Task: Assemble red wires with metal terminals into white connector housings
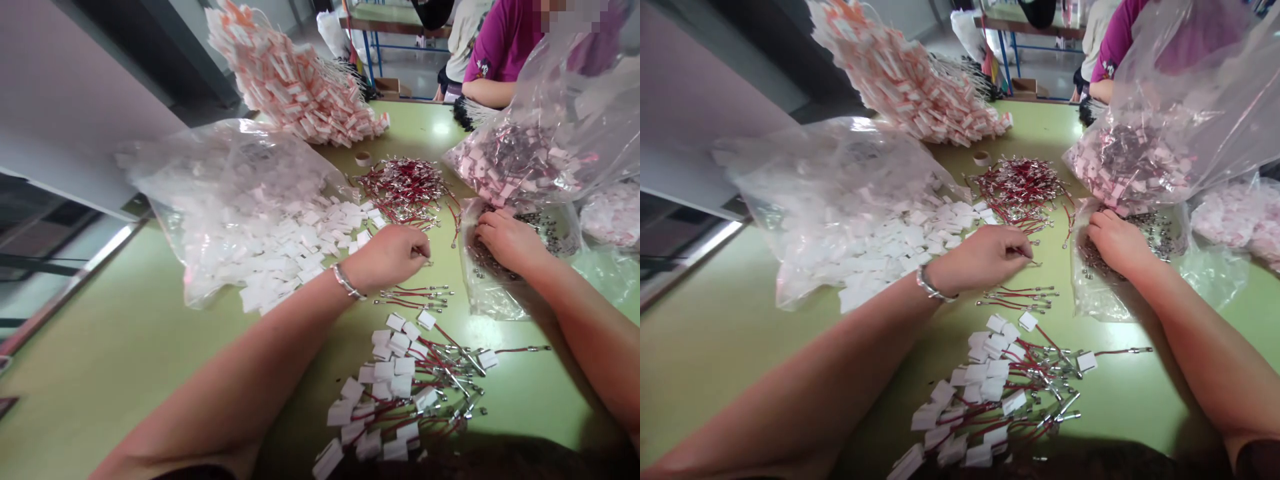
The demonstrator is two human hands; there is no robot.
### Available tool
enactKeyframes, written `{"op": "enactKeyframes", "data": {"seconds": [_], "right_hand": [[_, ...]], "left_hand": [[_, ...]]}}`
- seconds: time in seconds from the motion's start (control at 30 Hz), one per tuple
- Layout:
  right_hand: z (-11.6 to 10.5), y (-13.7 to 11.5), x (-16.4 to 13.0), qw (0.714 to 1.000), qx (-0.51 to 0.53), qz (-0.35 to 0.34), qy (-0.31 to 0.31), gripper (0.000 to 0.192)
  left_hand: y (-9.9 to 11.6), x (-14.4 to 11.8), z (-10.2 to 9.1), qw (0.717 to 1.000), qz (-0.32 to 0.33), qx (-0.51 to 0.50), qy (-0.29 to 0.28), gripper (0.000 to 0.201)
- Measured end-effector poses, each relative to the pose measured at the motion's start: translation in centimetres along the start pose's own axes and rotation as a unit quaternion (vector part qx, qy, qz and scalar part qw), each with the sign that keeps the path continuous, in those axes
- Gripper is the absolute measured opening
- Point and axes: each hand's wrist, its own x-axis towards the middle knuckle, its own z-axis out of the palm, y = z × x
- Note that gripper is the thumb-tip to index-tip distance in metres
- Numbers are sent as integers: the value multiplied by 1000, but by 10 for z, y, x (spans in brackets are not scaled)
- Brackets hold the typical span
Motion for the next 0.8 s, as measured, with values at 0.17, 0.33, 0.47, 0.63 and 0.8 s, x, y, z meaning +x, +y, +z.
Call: {"op": "enactKeyframes", "data": {"seconds": [0.17,0.33,0.47,0.63,0.8], "right_hand": [[-18,-21,-3,970,190,130,77,18],[-33,-63,-7,929,369,2,28,15],[-25,-82,-8,940,339,-41,12,17],[-18,-82,-7,921,381,-37,71,14],[-25,-75,-7,897,435,-20,79,11]], "left_hand": [[0,7,24,985,-47,-152,67,12],[-1,7,21,954,-111,-255,110,4],[8,2,19,910,-122,-378,116,6],[12,-1,24,786,-141,-596,85,30],[7,-2,26,813,-129,-561,90,11]]}}
